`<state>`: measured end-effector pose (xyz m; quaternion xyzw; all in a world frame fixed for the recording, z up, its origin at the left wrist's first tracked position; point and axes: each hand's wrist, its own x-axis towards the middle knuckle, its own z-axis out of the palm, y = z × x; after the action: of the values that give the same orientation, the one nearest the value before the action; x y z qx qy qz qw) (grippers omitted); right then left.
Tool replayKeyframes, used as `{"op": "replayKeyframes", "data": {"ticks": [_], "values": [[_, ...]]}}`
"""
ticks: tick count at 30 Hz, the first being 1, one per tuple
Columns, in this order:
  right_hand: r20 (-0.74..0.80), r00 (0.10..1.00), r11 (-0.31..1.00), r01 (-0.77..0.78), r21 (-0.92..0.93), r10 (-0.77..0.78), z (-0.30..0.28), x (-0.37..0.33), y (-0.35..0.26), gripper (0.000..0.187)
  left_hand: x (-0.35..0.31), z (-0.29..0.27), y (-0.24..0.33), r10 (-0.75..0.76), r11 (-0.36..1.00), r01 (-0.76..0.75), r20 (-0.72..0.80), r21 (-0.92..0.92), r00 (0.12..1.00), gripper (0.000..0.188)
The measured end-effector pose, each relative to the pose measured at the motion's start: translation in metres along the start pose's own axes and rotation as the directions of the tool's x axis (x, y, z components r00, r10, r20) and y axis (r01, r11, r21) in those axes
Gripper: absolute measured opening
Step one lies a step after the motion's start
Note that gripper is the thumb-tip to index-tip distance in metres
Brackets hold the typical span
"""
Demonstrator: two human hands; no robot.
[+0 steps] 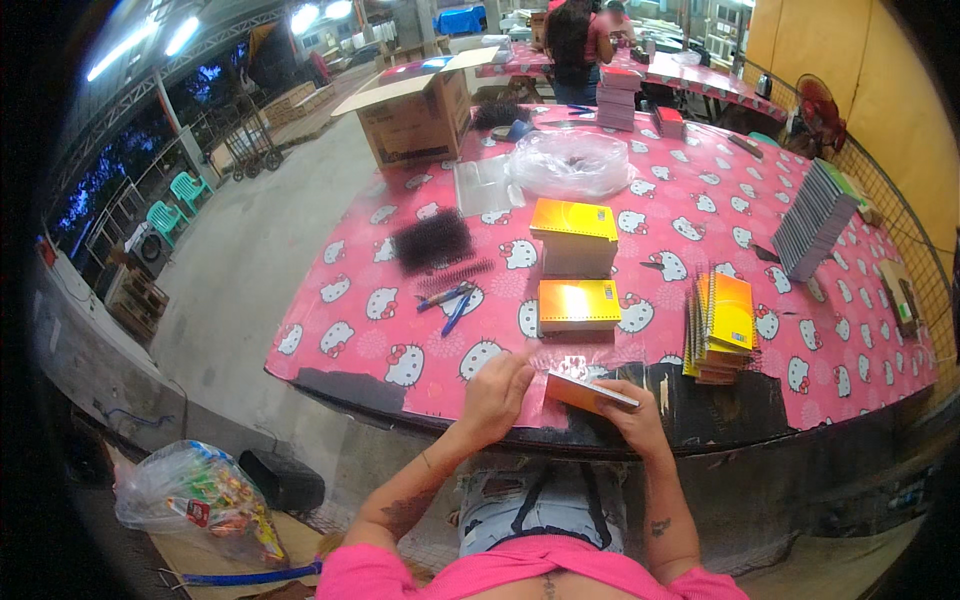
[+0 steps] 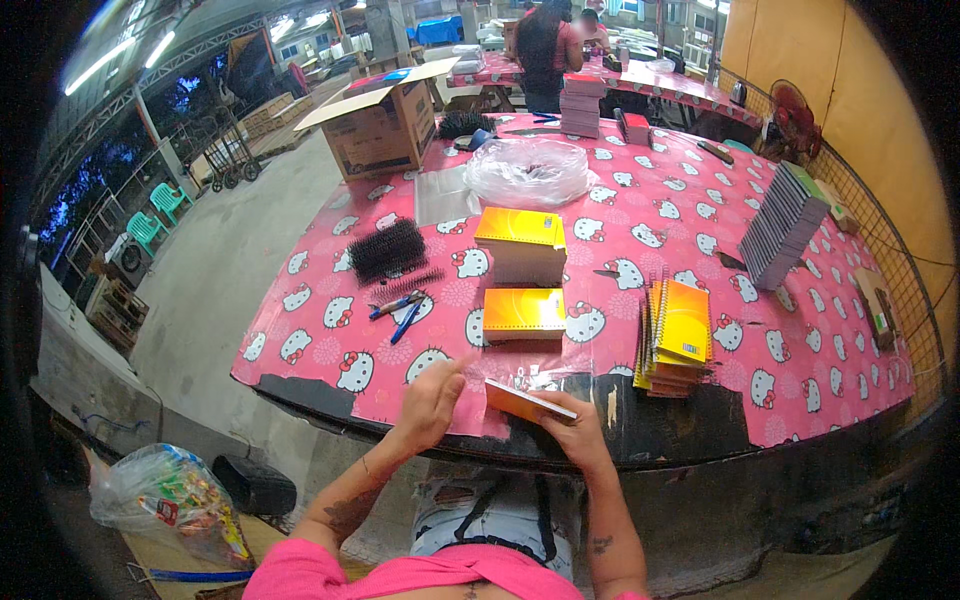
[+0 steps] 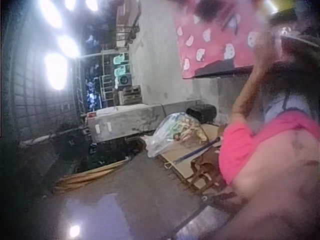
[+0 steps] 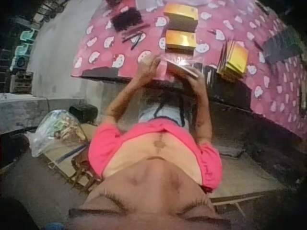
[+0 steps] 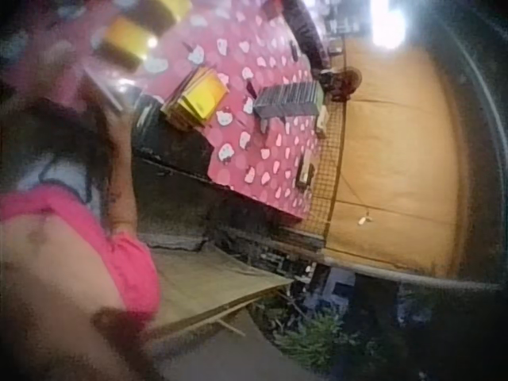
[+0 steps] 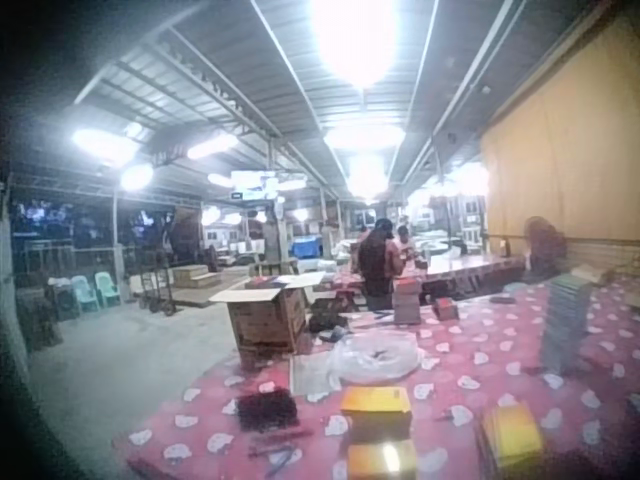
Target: The person packages small yellow and orange items by placing them into plastic sleeves and then sealing the sleeves into cardboard boxes by hand.
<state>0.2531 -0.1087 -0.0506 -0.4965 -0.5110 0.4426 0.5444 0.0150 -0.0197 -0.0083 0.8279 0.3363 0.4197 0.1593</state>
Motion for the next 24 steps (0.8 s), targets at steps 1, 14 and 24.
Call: {"op": "replayKeyframes", "data": {"ticks": [1, 14, 24], "values": [[0.006, 1.0, 1.0, 0.008, -0.007, -0.008, -0.001, 0.001, 0.001, 0.024, -0.004, 0.0, 0.0, -0.029, 0.999, 0.03, 0.042, -0.013, 0.999, 0.028], [0.038, 0.999, 1.0, 0.014, -0.013, -0.014, -0.005, 0.0, 0.008, 0.027, -0.01, 0.009, -0.007, -0.005, 0.997, 0.002, -0.039, -0.073, 0.999, 0.02], [0.028, 1.0, 0.999, -0.004, -0.04, 0.006, -0.003, -0.001, 0.003, 0.028, 0.002, 0.003, -0.024, 0.093, 0.99, -0.049, 0.353, -0.132, 0.931, 0.026]]}}
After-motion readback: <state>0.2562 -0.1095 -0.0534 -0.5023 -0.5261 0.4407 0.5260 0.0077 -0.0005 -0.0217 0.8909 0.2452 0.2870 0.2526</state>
